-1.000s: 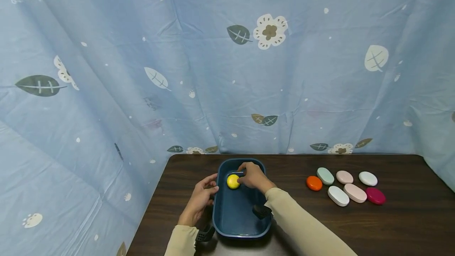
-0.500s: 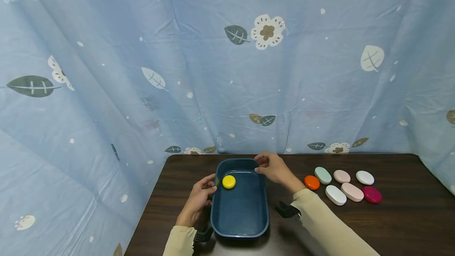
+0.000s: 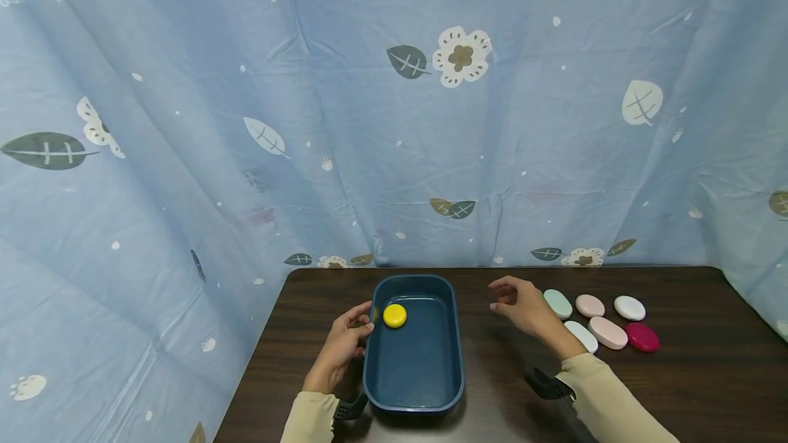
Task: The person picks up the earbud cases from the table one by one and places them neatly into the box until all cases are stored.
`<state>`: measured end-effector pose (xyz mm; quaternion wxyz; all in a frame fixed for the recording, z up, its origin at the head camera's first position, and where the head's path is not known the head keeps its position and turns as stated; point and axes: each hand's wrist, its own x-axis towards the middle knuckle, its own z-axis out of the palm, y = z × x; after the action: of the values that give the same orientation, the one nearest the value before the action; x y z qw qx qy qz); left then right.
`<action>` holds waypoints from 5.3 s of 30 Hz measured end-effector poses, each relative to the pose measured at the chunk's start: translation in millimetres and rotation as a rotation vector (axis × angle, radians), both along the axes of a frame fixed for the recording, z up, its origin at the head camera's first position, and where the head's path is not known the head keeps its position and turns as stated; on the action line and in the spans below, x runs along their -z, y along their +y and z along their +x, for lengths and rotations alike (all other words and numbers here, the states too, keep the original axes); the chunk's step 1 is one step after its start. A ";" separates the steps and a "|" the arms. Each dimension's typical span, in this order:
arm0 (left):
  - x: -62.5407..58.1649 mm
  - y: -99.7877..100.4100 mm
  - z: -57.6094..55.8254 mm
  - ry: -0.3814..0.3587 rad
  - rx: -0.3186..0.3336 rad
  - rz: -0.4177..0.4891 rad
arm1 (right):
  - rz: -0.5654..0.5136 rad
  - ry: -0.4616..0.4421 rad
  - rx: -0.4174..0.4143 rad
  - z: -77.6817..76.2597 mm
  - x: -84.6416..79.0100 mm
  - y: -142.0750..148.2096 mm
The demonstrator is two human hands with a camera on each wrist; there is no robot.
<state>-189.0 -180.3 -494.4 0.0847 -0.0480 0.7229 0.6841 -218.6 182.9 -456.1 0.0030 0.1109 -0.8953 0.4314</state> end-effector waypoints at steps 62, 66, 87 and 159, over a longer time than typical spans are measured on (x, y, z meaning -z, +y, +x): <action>-1.8 1.1 -3.1 -0.023 0.025 0.000 | 0.293 0.107 0.093 5.9 36.3 36.0; -2.3 1.0 -2.5 -0.022 0.022 0.003 | 0.271 0.141 0.090 7.4 25.3 25.3; -0.3 -2.1 2.4 -0.026 0.019 0.005 | 0.111 0.172 0.001 7.6 -19.3 -45.4; -11.9 -2.1 -0.4 -0.089 0.039 -0.046 | 0.315 -0.019 -0.160 -23.4 1.7 -139.3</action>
<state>-189.4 -182.4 -482.5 0.1289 -0.0663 0.7349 0.6625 -241.9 43.7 -457.8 -0.0571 0.1767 -0.9402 0.2856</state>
